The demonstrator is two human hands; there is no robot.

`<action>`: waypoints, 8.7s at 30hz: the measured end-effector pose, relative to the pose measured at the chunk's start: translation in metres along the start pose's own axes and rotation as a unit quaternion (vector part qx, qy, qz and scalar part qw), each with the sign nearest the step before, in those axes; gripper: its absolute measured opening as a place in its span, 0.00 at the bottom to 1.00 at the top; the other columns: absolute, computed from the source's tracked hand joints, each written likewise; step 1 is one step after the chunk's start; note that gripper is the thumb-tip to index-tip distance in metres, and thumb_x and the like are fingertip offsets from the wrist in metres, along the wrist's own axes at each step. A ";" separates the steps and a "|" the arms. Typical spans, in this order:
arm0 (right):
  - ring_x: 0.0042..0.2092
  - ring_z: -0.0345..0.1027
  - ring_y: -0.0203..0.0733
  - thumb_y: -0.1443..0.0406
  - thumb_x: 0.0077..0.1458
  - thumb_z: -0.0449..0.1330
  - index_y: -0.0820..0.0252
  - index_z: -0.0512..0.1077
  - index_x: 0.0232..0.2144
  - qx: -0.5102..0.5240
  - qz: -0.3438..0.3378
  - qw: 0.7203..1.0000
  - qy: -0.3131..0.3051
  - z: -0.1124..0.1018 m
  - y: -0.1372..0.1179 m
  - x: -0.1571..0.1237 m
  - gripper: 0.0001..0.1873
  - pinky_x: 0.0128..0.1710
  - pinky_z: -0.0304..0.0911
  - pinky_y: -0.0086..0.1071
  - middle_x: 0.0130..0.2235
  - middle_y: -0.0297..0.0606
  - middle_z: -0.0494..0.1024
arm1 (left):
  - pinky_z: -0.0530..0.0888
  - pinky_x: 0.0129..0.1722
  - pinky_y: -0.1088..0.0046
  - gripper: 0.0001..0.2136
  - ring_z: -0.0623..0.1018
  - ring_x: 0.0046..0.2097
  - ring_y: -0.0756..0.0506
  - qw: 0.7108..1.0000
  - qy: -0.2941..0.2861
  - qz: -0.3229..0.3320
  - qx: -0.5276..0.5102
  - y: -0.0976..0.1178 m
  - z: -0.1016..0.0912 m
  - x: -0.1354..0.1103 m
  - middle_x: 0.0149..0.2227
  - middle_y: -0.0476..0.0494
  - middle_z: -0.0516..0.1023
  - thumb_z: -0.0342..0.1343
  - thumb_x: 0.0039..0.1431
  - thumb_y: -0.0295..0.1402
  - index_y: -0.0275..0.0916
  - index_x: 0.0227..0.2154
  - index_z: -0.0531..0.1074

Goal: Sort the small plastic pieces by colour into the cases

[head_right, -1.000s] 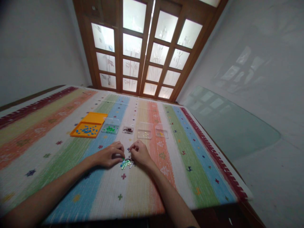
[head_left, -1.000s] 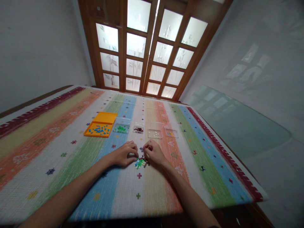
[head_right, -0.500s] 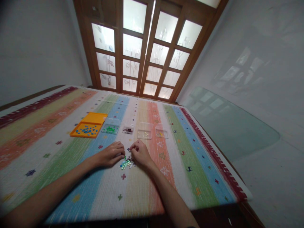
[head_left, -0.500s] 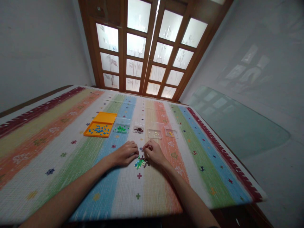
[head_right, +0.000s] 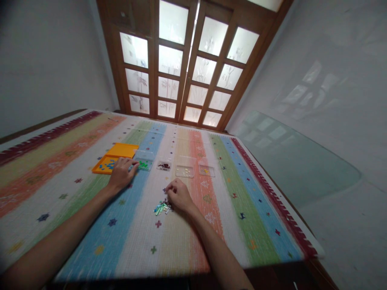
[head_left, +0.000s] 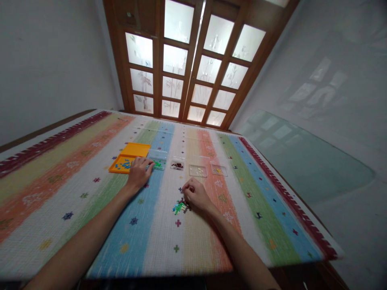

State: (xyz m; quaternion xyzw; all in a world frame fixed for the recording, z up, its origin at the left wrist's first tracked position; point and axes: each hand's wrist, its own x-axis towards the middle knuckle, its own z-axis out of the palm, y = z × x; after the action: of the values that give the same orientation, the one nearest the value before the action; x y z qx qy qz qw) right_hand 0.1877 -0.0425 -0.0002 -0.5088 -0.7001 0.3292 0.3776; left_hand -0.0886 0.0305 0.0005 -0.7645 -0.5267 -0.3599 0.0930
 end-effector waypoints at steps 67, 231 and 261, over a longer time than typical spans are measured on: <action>0.29 0.65 0.32 0.78 0.43 0.62 0.59 0.80 0.30 -0.040 -0.086 0.972 -0.214 -0.019 -0.010 -0.004 0.13 0.30 0.59 0.24 0.31 0.31 0.72 | 0.71 0.46 0.60 0.11 0.74 0.41 0.40 0.994 -0.001 0.006 -0.105 0.008 -0.004 -0.001 0.35 0.41 0.77 0.51 0.67 0.36 0.39 0.37 0.78; 0.31 0.62 0.34 0.74 0.49 0.62 0.64 0.77 0.28 -0.224 -0.065 0.953 -0.193 -0.038 -0.022 -0.006 0.05 0.31 0.52 0.26 0.30 0.34 0.73 | 0.70 0.39 0.66 0.06 0.73 0.38 0.43 0.964 -0.151 0.161 -0.146 0.062 0.002 -0.018 0.34 0.42 0.74 0.48 0.68 0.27 0.38 0.36 0.69; 0.31 0.63 0.34 0.74 0.51 0.61 0.62 0.79 0.29 -0.234 -0.102 0.947 -0.196 -0.037 -0.019 -0.005 0.07 0.32 0.53 0.27 0.29 0.34 0.73 | 0.73 0.47 0.62 0.13 0.74 0.46 0.42 0.959 -0.091 0.145 -0.227 0.068 -0.011 -0.012 0.39 0.43 0.79 0.50 0.60 0.20 0.39 0.41 0.75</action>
State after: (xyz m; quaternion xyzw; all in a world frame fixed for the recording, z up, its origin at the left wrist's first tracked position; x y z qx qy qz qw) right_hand 0.2119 -0.0495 0.0335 -0.4343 -0.8658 0.2088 0.1346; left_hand -0.0367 -0.0126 0.0166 -0.8631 -0.3206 -0.3820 -0.0801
